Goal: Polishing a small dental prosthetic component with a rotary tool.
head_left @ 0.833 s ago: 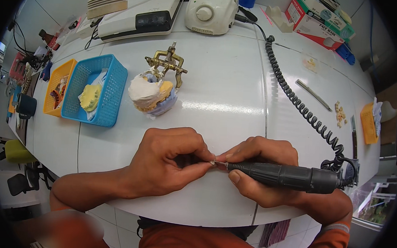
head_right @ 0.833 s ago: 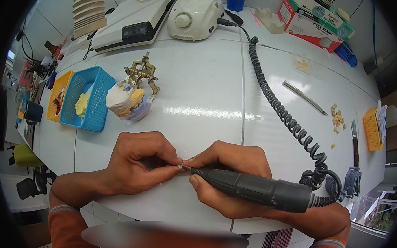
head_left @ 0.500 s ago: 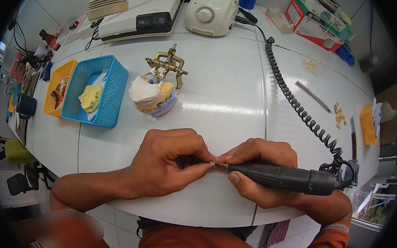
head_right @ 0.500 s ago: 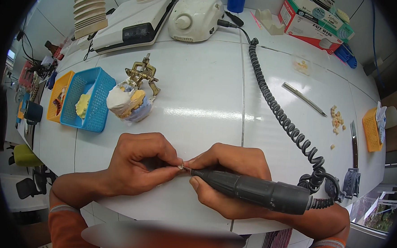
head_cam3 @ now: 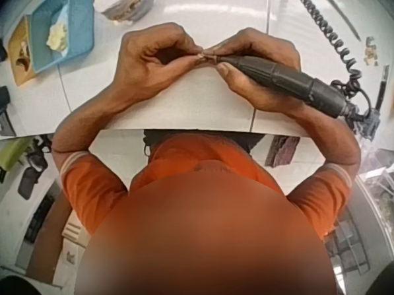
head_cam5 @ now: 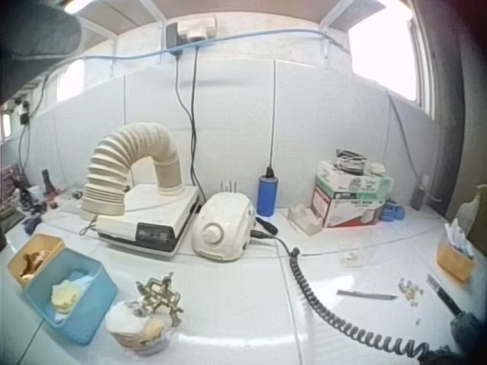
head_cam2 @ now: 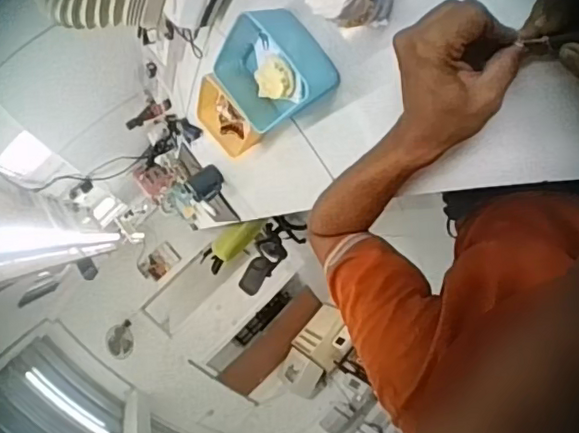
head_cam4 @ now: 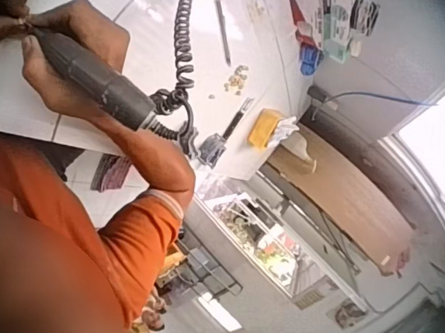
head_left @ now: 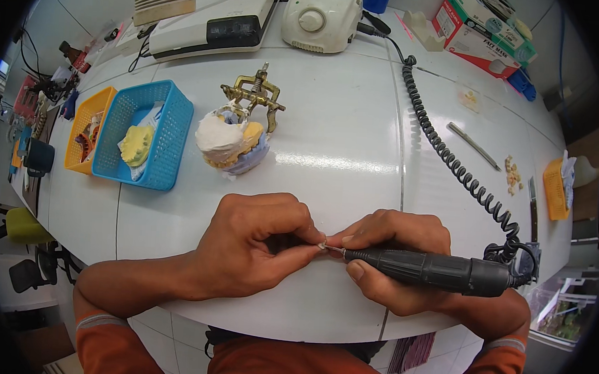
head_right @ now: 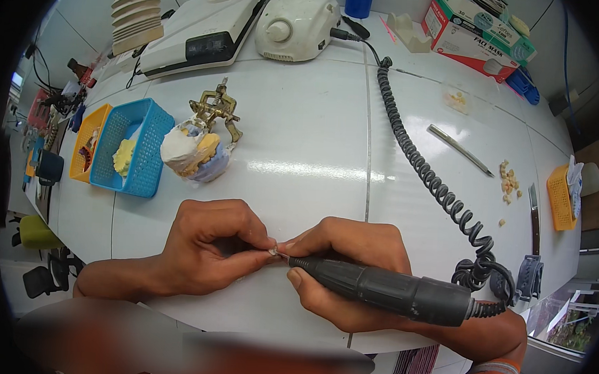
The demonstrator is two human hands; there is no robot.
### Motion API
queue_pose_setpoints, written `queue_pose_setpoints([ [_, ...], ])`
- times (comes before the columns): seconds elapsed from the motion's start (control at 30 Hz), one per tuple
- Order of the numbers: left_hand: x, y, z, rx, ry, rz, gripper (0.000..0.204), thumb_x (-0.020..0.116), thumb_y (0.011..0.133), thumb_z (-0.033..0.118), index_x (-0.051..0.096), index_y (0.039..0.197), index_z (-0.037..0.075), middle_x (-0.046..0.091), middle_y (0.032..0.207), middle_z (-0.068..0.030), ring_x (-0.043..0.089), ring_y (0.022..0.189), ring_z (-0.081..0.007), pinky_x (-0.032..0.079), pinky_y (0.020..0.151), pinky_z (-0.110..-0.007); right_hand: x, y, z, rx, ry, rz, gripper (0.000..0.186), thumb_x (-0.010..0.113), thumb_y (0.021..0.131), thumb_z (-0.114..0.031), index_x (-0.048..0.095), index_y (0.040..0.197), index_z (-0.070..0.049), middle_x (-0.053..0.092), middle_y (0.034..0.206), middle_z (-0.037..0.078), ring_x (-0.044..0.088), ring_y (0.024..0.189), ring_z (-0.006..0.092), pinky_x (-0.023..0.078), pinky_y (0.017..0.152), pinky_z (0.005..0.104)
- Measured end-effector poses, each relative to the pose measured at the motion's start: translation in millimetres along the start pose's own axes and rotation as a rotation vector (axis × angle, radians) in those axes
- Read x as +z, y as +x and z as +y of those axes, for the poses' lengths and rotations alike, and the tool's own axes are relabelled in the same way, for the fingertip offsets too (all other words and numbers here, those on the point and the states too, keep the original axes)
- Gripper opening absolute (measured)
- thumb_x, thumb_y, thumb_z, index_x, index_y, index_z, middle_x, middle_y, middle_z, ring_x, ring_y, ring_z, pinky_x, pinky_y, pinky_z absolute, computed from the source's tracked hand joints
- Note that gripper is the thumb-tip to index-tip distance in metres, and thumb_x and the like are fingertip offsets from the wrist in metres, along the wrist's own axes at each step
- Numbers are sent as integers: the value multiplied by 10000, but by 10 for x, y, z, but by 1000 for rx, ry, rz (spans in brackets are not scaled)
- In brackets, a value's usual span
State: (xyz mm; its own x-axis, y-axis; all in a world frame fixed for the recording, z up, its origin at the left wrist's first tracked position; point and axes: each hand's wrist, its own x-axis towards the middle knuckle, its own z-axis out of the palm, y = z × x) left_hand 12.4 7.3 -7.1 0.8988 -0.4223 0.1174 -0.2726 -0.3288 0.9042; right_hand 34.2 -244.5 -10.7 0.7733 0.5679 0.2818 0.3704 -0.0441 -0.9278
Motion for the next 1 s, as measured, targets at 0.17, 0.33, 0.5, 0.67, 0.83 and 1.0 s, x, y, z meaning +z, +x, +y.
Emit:
queue_pose_setpoints([
  [0.17,0,15,-16,6,15,-8,126,852,821,-31,748,890,-16,759,890,-109,765,799,-166,601,677,-270,-24,-3,-51,53,-26,-15,198,793,841,-51,725,1011,23,790,900,155,785,763,196,615,688,289],
  [0.33,-3,9,-1,29,15,1,123,851,822,-30,749,889,-19,760,885,-111,764,795,-168,598,674,-273,-16,9,-33,22,-24,-17,195,794,842,-52,725,1008,21,792,906,155,790,774,201,618,698,289],
  [0.5,-3,8,-1,24,13,0,124,853,820,-31,749,886,-22,760,884,-113,765,793,-170,599,675,-275,-9,2,-38,45,-15,-13,191,794,842,-45,719,1002,27,794,918,159,796,787,213,623,706,295],
  [0.67,5,5,-1,23,2,3,126,856,818,-31,748,882,-21,759,882,-114,765,791,-171,601,674,-274,-5,2,-24,15,-14,-16,194,793,839,-36,718,1005,30,795,924,158,797,799,215,624,712,297],
  [0.83,27,-2,-15,24,-35,30,109,819,844,27,737,912,3,729,830,-109,706,723,-226,518,604,-323,-4,4,-25,-15,-14,-11,195,792,837,-32,721,1009,26,793,919,154,792,788,208,618,700,292],
  [1.0,12,6,-16,25,-17,19,115,839,831,-3,743,894,-9,744,855,-110,736,758,-198,559,638,-296,-3,-3,-33,26,-33,0,187,793,833,-38,722,998,17,793,903,147,784,756,198,611,683,290],
])
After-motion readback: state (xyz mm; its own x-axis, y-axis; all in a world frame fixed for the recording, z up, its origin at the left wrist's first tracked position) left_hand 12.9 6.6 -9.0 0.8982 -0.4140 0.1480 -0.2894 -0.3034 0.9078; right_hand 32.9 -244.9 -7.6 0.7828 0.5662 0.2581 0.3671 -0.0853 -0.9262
